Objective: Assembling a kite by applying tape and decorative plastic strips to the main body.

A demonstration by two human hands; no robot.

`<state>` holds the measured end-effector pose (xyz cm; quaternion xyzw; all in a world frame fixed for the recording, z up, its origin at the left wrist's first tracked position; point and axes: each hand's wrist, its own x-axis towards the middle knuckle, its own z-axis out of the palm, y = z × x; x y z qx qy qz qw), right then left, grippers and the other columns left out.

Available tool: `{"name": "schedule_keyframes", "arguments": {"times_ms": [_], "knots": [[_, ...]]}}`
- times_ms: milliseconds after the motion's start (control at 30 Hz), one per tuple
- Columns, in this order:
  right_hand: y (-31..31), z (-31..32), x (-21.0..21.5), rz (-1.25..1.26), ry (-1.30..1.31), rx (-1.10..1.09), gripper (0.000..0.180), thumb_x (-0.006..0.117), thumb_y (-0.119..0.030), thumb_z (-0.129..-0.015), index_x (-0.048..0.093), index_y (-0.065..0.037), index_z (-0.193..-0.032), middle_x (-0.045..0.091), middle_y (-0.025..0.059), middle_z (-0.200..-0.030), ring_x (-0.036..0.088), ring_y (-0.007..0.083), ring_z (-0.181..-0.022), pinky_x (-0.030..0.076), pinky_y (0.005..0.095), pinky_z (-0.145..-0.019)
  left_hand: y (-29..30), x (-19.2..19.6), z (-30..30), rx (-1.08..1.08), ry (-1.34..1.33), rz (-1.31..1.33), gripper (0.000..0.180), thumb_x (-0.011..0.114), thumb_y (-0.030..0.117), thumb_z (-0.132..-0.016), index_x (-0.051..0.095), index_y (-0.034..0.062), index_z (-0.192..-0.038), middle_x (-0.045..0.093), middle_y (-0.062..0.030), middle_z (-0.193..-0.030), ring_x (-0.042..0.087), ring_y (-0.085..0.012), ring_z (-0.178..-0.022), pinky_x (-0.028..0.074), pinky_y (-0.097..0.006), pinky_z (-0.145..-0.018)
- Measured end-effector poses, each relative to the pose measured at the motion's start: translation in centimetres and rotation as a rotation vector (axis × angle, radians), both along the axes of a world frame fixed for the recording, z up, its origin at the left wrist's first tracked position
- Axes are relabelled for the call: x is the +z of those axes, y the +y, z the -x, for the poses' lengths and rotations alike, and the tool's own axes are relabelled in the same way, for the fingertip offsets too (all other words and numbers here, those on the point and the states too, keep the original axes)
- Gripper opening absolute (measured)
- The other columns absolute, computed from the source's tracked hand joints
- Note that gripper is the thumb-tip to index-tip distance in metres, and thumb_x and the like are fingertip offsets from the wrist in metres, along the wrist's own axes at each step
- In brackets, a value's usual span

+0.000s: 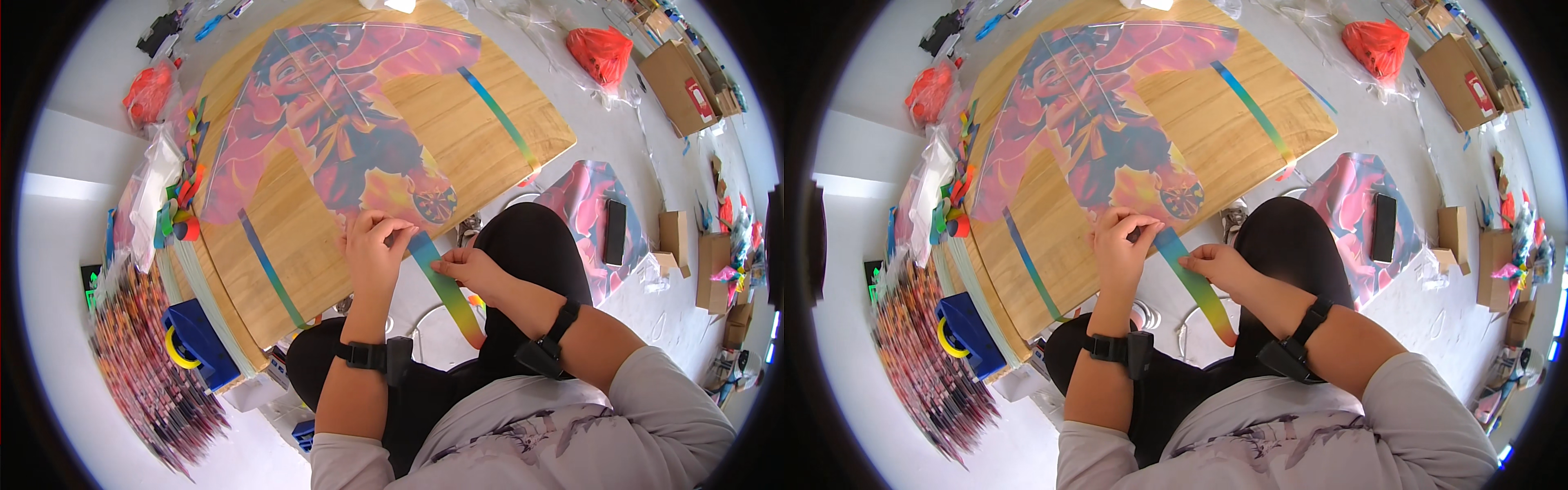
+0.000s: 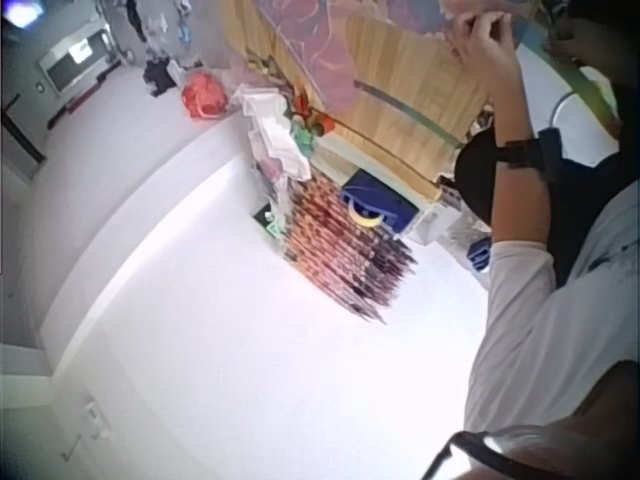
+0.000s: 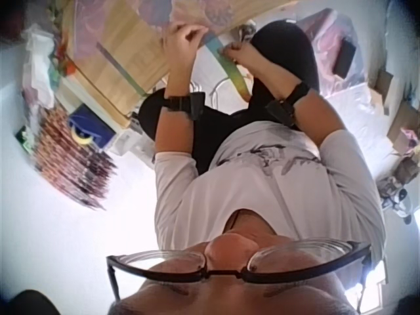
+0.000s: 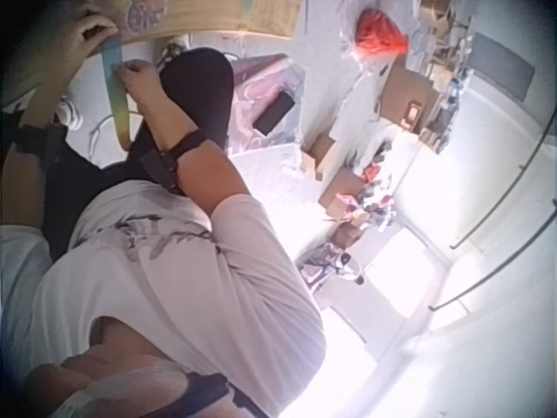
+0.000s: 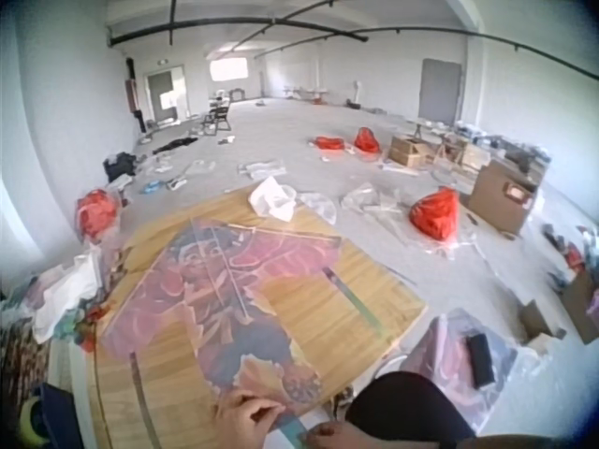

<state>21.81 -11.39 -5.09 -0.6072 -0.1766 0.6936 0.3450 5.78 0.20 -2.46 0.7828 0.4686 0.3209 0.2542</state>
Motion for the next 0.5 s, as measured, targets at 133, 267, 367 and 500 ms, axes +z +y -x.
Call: {"name": "schedule_keyframes", "arguments": {"times_ms": [133,267,367,500], "knots": [[-0.02,0.01,0.11,0.01,-0.003,0.0,0.032,0.075,-0.032,-0.092,0.068,-0.002,-0.101,0.065,-0.0011,-0.085,0.056,0.0087,-0.074,0.044,0.0256,-0.069,-0.09,0.2,0.0,0.001,0.022,-0.011,0.013,0.084,0.029,-0.073,0.076,0.0205,-0.077,0.059,0.0066,-0.085,0.056,-0.0183,-0.085,0.032,-0.04,-0.081],[-0.07,0.01,0.13,0.002,-0.017,0.001,0.032,0.076,-0.032,-0.092,0.068,-0.002,-0.101,0.065,-0.0012,-0.085,0.056,0.0087,-0.074,0.044,0.0255,-0.068,-0.16,0.11,-0.06,0.001,0.013,0.002,0.013,0.084,0.029,-0.074,0.075,0.0204,-0.077,0.059,0.0067,-0.086,0.056,-0.0186,-0.086,0.032,-0.041,-0.081],[-0.11,0.05,0.03,-0.006,-0.016,-0.006,0.032,0.076,-0.033,-0.092,0.068,-0.003,-0.1,0.065,-0.0013,-0.084,0.056,0.0086,-0.073,0.044,0.0254,-0.068,-0.16,-0.05,0.02,0.0,0.016,-0.001,0.013,0.084,0.029,-0.074,0.075,0.0205,-0.077,0.059,0.0068,-0.086,0.056,-0.0185,-0.087,0.032,-0.041,-0.081],[-0.09,0.04,-0.09,-0.012,-0.019,-0.004,0.033,0.076,-0.033,-0.091,0.068,-0.003,-0.1,0.065,-0.0013,-0.084,0.055,0.0087,-0.072,0.043,0.0254,-0.067,-0.15,-0.17,-0.05,0.005,0.001,0.011,0.013,0.084,0.028,-0.073,0.075,0.0205,-0.077,0.058,0.0069,-0.085,0.056,-0.0184,-0.087,0.032,-0.04,-0.08]]}}
